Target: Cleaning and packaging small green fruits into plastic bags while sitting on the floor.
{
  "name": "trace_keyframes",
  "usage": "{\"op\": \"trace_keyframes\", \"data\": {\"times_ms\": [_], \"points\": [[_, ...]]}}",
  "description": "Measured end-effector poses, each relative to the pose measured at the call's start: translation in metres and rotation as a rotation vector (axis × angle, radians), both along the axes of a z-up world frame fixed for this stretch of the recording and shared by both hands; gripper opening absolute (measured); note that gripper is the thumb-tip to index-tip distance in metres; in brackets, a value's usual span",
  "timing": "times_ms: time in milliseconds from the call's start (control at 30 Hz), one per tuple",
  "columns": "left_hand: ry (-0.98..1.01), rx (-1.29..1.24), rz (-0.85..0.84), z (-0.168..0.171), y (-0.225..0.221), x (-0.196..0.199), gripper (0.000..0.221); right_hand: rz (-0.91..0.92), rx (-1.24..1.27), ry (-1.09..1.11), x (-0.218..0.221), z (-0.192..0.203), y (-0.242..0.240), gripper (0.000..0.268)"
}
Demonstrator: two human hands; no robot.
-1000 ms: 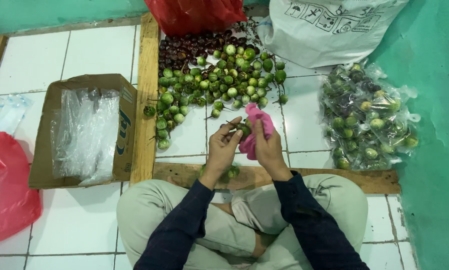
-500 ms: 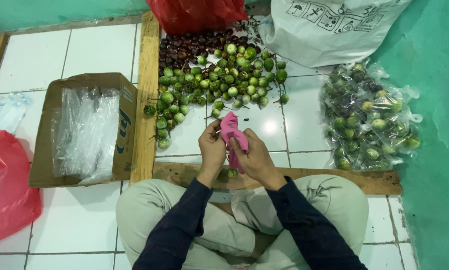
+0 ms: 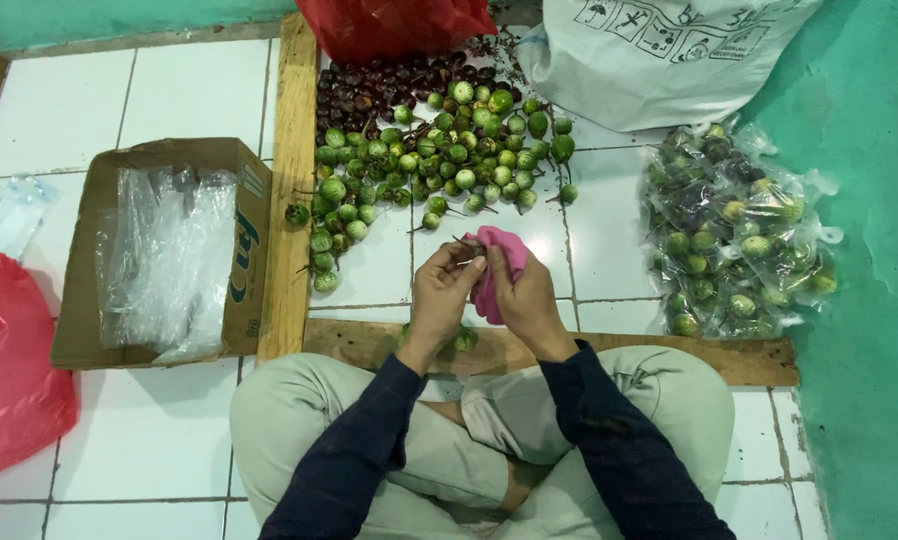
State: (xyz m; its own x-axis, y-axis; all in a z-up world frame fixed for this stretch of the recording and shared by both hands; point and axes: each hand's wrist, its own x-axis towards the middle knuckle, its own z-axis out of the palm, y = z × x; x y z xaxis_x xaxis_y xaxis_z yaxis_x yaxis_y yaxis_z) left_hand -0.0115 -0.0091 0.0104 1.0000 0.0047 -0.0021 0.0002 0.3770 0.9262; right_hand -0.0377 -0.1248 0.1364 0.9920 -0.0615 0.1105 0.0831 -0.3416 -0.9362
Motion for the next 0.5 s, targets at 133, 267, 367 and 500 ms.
{"op": "trace_keyframes", "data": {"times_ms": [133, 267, 367, 500], "points": [[0.024, -0.050, -0.043, -0.005, 0.001, 0.002, 0.022, -0.107, 0.095, 0.127, 0.018, -0.114, -0.026, 0.047], [0.016, 0.107, -0.042, 0.007, -0.001, -0.004, 0.027, -0.119, 0.184, 0.162, 0.006, -0.095, -0.022, 0.053], [-0.062, 0.300, 0.001, 0.010, -0.003, -0.006, 0.034, -0.063, 0.102, 0.120, 0.003, -0.036, -0.008, 0.044], [-0.048, 0.387, -0.046, 0.035, 0.002, -0.011, 0.055, -0.055, 0.055, 0.119, 0.015, -0.088, -0.021, 0.030]]}}
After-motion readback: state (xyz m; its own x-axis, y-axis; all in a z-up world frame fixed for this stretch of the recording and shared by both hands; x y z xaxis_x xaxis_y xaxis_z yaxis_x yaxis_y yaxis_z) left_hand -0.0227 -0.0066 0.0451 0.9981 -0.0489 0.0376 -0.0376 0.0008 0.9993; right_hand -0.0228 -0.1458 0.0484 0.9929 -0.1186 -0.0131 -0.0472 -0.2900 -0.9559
